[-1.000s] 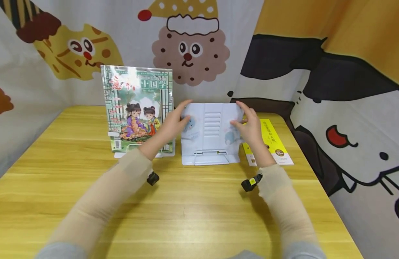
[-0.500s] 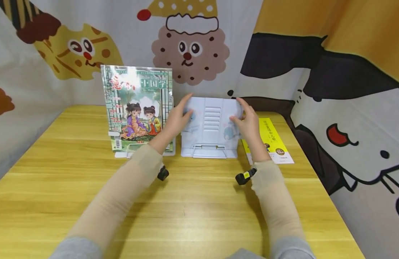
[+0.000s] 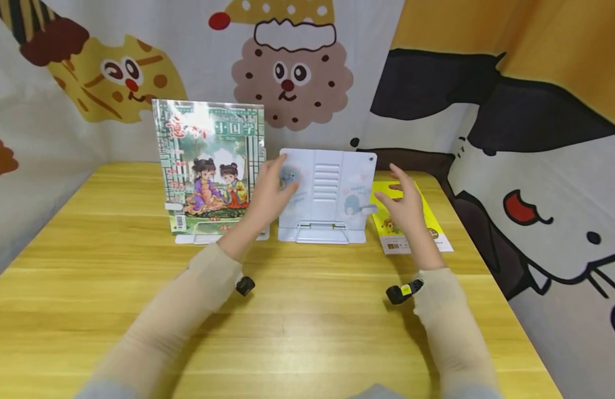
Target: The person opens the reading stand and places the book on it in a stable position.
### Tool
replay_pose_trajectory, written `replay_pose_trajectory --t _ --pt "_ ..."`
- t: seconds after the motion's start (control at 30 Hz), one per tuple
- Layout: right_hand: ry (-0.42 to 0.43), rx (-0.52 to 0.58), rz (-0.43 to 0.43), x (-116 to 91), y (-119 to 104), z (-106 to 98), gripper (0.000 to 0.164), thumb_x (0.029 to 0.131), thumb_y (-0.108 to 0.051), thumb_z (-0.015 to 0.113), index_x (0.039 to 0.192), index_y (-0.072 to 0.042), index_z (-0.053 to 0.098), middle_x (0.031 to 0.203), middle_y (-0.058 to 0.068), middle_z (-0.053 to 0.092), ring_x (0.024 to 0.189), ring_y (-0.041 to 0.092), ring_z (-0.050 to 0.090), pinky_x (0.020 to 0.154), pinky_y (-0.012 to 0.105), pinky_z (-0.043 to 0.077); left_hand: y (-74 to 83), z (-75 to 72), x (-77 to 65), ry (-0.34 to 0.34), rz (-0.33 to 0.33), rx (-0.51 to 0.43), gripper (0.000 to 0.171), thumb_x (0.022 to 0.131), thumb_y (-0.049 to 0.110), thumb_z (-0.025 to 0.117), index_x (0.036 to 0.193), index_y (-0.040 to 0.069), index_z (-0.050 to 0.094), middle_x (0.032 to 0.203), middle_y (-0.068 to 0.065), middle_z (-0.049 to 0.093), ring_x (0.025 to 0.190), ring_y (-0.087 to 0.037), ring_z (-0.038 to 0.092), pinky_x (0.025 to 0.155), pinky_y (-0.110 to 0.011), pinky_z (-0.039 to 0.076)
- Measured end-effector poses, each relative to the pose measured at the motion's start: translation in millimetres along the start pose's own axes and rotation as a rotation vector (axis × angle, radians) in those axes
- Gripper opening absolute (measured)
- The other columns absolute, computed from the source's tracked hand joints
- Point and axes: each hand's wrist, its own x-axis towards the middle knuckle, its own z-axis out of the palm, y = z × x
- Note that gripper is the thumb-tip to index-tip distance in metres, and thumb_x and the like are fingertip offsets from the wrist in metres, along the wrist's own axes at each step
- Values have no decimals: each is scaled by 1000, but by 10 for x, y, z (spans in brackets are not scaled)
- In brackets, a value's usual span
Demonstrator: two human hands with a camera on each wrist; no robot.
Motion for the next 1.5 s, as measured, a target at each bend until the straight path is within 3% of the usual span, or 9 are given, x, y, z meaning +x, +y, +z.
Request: replay_pose_trajectory --t 0.1,0.2,0.43,0.53,0.87,1.17,1.27,1.37,1.5 --pt "24 0 38 -105 159 -119 66 92 -25 65 150 -21 34 143 14 41 123 36 45 94 53 43 51 105 -146 87 12 -134 55 86 12 70 136 3 49 124 -18 48 110 -29 49 92 -37 44" --pt "17 1 68 -197 330 -236 63 93 -27 64 148 -13 37 143 16 42 123 38 44 96 55 39 105 302 -294 81 71 -302 48 85 7 69 129 -1 53 116 -19 55 103 -30 54 88 -40 46" --pt "-63 -28 144 -340 658 -505 68 95 -33 60 151 -9 30 147 21 35 127 46 36 101 62 29 316 843 -598 -210 148 -486 49 91 14 66 135 2 48 122 -13 59 109 -21 55 89 -39 48" --pt "-101 -42 191 -362 790 -584 72 95 -38 59 153 -12 25 150 21 29 131 46 31 101 64 27 399 1027 -672 -275 109 -526 47 92 15 64 135 3 50 122 -10 60 110 -17 56 89 -35 48" --pt "-173 -76 266 -443 1156 -716 81 94 -41 59 155 -11 14 152 25 21 135 48 22 105 64 18 569 1550 -865 -365 -210 -669 44 91 23 66 132 11 55 121 -2 60 105 -9 58 85 -22 48" --pt "-239 -83 296 -487 1239 -623 84 93 -43 60 155 -12 12 155 24 13 140 45 9 108 64 8 663 1818 -899 -325 -324 -625 53 89 29 67 138 17 51 133 3 54 117 -14 52 96 -29 43" --pt "-246 -106 297 -476 1248 -604 85 92 -41 62 155 -12 12 155 25 11 139 47 9 107 65 9 693 1874 -884 -316 -343 -601 55 89 28 67 141 19 49 126 3 58 91 -12 61 77 -28 51" --pt "-246 -128 303 -469 1259 -605 86 91 -42 63 155 -13 12 155 26 10 138 49 9 106 66 9 726 1927 -880 -308 -349 -608 58 89 23 67 143 19 46 117 2 61 67 -10 57 58 -23 48" --pt "-239 -114 295 -485 1251 -630 87 91 -39 65 155 -13 12 155 24 10 139 48 7 106 65 8 775 1972 -886 -288 -352 -638 61 88 17 68 144 16 44 129 -1 55 92 -12 61 71 -21 49"
